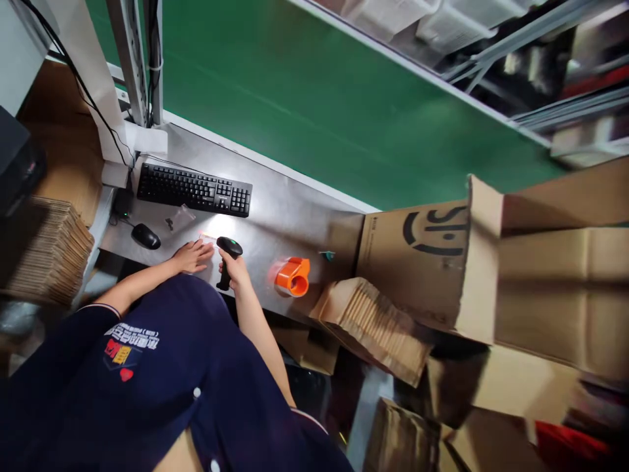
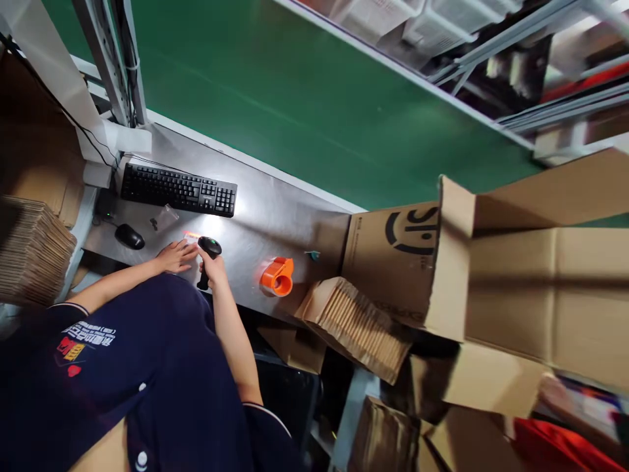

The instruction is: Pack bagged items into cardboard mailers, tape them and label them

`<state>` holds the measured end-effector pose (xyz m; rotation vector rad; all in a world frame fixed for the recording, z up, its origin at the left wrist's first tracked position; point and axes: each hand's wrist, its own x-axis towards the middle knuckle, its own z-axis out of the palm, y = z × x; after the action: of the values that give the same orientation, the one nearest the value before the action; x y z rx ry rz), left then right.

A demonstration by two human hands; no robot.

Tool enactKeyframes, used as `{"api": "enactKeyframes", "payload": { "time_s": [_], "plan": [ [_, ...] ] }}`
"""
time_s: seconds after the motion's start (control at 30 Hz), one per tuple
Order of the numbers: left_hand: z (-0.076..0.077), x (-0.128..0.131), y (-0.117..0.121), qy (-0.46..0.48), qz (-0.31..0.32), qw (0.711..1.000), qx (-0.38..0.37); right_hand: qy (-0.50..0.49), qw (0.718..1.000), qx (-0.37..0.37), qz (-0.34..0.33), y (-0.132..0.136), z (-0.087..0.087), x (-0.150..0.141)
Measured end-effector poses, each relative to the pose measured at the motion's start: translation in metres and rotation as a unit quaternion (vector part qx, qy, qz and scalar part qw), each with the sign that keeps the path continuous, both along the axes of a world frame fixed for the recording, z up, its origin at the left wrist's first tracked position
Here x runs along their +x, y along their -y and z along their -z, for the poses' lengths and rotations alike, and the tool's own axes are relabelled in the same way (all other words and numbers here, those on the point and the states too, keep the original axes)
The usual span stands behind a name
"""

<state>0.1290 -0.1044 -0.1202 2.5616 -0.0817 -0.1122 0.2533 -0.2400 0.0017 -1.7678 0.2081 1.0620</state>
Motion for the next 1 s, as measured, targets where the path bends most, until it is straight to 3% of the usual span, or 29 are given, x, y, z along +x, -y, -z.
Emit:
{"api": "enactKeyframes", "payload": {
  "time_s": [0.23,0.5,0.83,1.0],
  "plan": [
    [0.008,0.002,0.000,0.012,-0.013,0.999,-0.027,-0.021,0.999,-0.022,0.029,0.004,-0.028,0.002],
    [0.011,0.002,-0.004,0.026,-0.009,0.999,-0.018,-0.021,0.999,-0.036,0.027,0.005,-0.035,0.001],
    [0.002,0.003,-0.005,-0.003,0.008,1.000,0.010,-0.025,0.999,-0.029,0.015,0.011,-0.034,0.003],
    [-0.024,0.009,-0.006,-0.076,0.003,0.997,0.003,0.038,0.999,-0.028,-0.014,0.015,-0.020,0.007]
  ]
}}
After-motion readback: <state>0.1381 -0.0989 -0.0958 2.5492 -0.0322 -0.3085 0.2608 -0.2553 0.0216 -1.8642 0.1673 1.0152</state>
